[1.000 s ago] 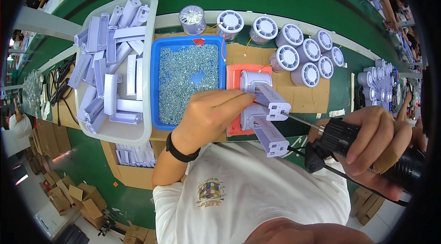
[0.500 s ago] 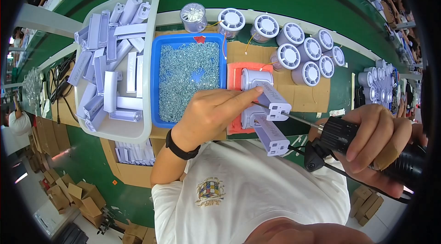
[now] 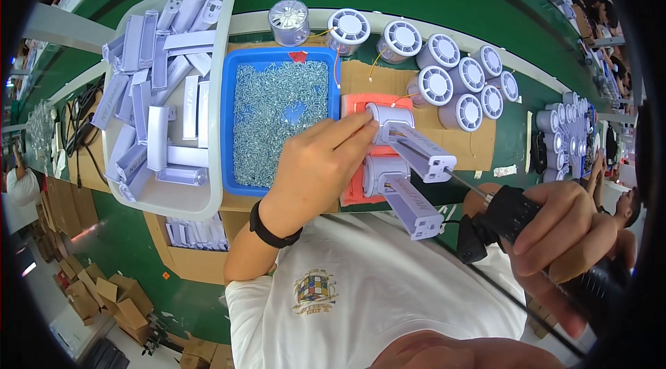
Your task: The person assembles handheld fans by joining a motor to a handle, then picks screws from a blue tray and uses a power screwdriver to fasten them. This process is repeated for multiple units before placing the assemblies into a red tray.
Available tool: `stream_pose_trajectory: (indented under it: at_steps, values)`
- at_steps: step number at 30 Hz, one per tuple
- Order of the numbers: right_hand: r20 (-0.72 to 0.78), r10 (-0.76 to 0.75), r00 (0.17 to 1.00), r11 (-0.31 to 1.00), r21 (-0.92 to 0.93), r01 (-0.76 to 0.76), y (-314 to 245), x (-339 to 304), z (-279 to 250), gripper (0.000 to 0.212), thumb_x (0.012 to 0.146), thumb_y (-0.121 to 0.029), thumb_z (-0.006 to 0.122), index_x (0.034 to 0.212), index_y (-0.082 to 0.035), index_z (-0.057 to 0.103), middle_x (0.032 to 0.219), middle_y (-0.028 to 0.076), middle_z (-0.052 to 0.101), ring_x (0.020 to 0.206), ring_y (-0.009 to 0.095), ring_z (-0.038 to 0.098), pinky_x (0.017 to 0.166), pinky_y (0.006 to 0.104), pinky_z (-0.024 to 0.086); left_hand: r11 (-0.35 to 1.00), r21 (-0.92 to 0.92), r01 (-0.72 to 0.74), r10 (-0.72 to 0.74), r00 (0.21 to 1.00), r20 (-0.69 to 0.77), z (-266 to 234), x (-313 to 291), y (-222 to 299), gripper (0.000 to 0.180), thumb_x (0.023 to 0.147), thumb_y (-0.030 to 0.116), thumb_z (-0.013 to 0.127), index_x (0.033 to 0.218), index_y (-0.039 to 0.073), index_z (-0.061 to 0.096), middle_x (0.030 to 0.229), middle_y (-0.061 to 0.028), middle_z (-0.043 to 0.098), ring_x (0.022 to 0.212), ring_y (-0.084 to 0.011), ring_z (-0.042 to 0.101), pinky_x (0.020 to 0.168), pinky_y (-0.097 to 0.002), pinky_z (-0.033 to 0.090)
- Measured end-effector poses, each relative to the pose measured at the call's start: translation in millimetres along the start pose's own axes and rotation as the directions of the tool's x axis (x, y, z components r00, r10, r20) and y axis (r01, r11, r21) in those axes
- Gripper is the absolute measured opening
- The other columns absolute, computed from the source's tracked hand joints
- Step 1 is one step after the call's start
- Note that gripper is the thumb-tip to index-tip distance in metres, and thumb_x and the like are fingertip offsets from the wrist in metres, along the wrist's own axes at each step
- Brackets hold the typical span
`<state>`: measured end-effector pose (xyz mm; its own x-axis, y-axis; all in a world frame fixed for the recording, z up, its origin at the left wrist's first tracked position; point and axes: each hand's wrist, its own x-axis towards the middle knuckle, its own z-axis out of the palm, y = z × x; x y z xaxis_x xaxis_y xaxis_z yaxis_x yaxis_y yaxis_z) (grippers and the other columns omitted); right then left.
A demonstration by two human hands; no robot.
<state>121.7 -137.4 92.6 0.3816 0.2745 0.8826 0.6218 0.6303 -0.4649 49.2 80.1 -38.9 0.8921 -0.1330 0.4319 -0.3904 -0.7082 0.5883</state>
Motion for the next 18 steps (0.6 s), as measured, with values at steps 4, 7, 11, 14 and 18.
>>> stream_pose_trajectory:
  at_steps: [4, 7, 11, 14, 18]
  values:
    - [0.051, 0.061, 0.997, 0.998, -0.014, -0.061, -8, 1, -23, 0.078, 0.082, -0.046, 0.078, 0.134, 0.001, 0.043, 0.079, 0.004, 0.061, 0.050, 0.011, 0.062, 0.045, 0.0194, 0.052, 0.998, -0.013, 0.067, -0.067, 0.998, -0.003, 0, 2, 4, 0.042, 0.071, 0.011, 0.082, 0.112, 0.006, 0.070, 0.115, -0.0086, 0.069, 0.081, -0.0244, 0.069, 0.068, -0.0335, 0.057]
    - [0.089, 0.103, 0.991, 0.994, -0.032, -0.100, -4, 3, -15, 0.079, 0.082, -0.048, 0.078, 0.134, 0.001, 0.043, 0.080, 0.004, 0.061, 0.051, 0.011, 0.062, 0.047, 0.0208, 0.051, 0.996, -0.011, 0.084, -0.084, 0.996, 0.010, -1, 9, 10, 0.044, 0.072, 0.012, 0.081, 0.114, 0.007, 0.069, 0.119, -0.0076, 0.067, 0.079, -0.0239, 0.067, 0.067, -0.0334, 0.057]
    - [0.134, 0.156, 0.979, 0.987, -0.062, -0.149, -13, 1, -17, 0.081, 0.082, -0.051, 0.076, 0.135, 0.000, 0.042, 0.082, 0.004, 0.061, 0.052, 0.012, 0.062, 0.049, 0.0226, 0.050, 0.998, 0.034, 0.057, -0.060, 0.995, 0.075, 4, 10, 10, 0.046, 0.073, 0.013, 0.080, 0.116, 0.007, 0.068, 0.123, -0.0061, 0.066, 0.078, -0.0229, 0.065, 0.067, -0.0332, 0.056]
    - [0.163, 0.197, 0.967, 0.979, -0.083, -0.185, -18, 1, -21, 0.083, 0.082, -0.053, 0.076, 0.136, 0.000, 0.041, 0.083, 0.003, 0.061, 0.052, 0.012, 0.061, 0.051, 0.0240, 0.050, 0.998, 0.051, 0.039, -0.043, 0.996, 0.077, 8, 8, 6, 0.047, 0.073, 0.013, 0.079, 0.118, 0.007, 0.067, 0.122, -0.0053, 0.066, 0.077, -0.0223, 0.064, 0.067, -0.0333, 0.056]
    - [0.194, 0.250, 0.949, 0.966, -0.111, -0.232, -12, 4, -15, 0.085, 0.082, -0.055, 0.074, 0.136, 0.000, 0.041, 0.084, 0.003, 0.061, 0.053, 0.012, 0.061, 0.053, 0.0259, 0.049, 0.999, 0.050, 0.015, -0.021, 0.993, 0.117, 7, 10, 4, 0.044, 0.078, 0.010, 0.070, 0.122, 0.006, 0.063, 0.124, -0.0069, 0.062, 0.079, -0.0211, 0.063, 0.065, -0.0314, 0.057]
